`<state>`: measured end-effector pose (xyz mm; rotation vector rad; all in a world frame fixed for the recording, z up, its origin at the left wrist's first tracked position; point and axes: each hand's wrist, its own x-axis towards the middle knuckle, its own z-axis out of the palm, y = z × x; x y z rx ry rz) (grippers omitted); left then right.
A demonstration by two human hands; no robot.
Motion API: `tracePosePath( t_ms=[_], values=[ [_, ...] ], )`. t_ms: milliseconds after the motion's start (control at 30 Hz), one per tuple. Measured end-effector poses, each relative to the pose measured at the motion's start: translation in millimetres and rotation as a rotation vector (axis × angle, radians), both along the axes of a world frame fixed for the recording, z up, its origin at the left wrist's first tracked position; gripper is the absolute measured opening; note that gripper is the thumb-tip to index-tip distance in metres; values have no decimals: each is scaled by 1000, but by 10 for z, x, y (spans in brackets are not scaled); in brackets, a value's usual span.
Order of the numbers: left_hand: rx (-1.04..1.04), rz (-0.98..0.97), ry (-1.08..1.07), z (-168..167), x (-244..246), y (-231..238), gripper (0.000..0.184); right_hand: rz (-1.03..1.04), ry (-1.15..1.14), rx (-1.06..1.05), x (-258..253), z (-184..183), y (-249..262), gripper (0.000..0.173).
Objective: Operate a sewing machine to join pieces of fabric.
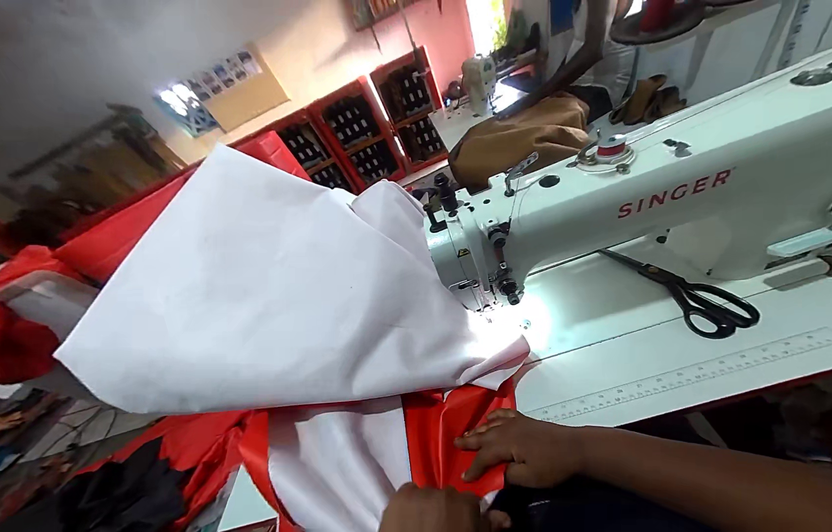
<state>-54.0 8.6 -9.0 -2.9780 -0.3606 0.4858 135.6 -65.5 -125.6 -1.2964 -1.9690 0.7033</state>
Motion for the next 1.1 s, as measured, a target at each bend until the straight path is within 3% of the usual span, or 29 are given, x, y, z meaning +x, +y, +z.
tracePosePath(
  t_ms=[67,133,267,367,533,667,800,900,967,1100],
  values=[
    [-147,178,304,60,146,-54,68,-2,-130,8,-36,-17,-67,40],
    [-265,255,420,65,327,114,67,-11,-260,24,-102,-47,-108,34],
    [-467,74,64,-164,686,436,44,0,-254,31,-85,-81,-164,27],
    [-617,-110,-110,-488,937,485,41,27,-153,48,19,-84,-224,27],
    [-314,3,-105,-799,886,295,59,62,-35,53,153,-74,-361,27],
    [-132,28,-326,-1044,626,365,66,103,-73,35,77,-115,-253,28],
    [-96,111,-326,-920,608,394,56,145,-98,-1,43,-66,-123,28],
    [0,17,-594,-964,690,446,27,162,-88,-12,57,-50,-109,30],
    [139,-13,-748,-1004,737,471,21,155,-99,8,55,-90,-104,30],
    [306,40,-849,-899,884,597,48,153,-90,-19,55,-75,-109,31]
  ],
)
